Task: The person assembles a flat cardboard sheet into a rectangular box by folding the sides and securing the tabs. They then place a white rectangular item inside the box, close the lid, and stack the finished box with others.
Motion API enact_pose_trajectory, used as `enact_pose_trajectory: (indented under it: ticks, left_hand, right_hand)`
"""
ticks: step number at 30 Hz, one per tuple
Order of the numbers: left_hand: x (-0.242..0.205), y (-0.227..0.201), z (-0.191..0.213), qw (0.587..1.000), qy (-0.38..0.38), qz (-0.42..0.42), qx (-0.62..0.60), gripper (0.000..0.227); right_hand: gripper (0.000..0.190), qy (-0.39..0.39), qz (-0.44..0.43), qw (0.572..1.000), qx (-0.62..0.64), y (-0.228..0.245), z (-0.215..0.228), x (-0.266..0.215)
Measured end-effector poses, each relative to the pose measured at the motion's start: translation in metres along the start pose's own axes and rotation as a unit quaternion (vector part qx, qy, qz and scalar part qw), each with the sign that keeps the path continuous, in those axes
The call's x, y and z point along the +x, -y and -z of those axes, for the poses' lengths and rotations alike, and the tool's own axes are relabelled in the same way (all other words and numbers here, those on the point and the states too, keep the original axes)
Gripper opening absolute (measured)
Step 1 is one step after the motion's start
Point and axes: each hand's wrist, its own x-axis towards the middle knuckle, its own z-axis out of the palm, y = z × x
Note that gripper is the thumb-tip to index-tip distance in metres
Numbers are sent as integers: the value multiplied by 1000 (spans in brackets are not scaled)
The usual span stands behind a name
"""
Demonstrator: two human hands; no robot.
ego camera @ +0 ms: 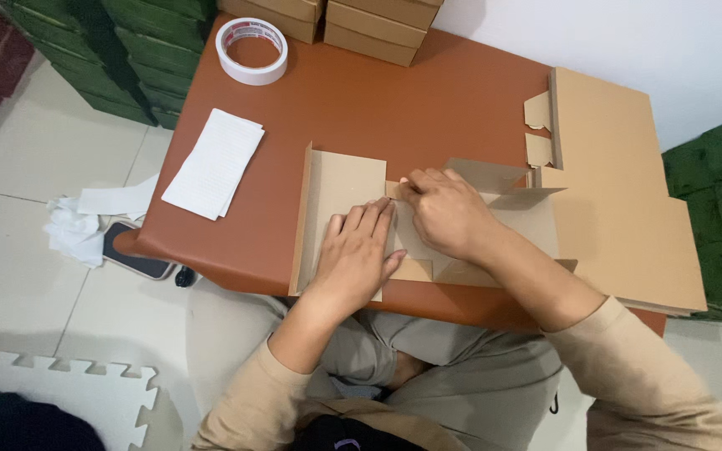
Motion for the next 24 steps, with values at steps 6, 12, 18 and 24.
enact_pose_trajectory:
  ticks: [6,12,18,24]
  left_hand:
    - [-3,4,-7,1000,-14,-3,-15,66]
    - [-2,3,-3,1000,-25,-6,-5,64]
    - [-3,2,-8,1000,-26,-4,-1,63]
    - [-9,-4,-4,998,-57,-17,19,58]
  right_hand:
    - [38,-46,21,999,-15,-5,-25,11]
    - [29,7,8,997,-70,-8,3,1]
    - [22,10,-19,992,-123,-3,2,-3]
    - [26,11,-29,994,-101,16,29,9]
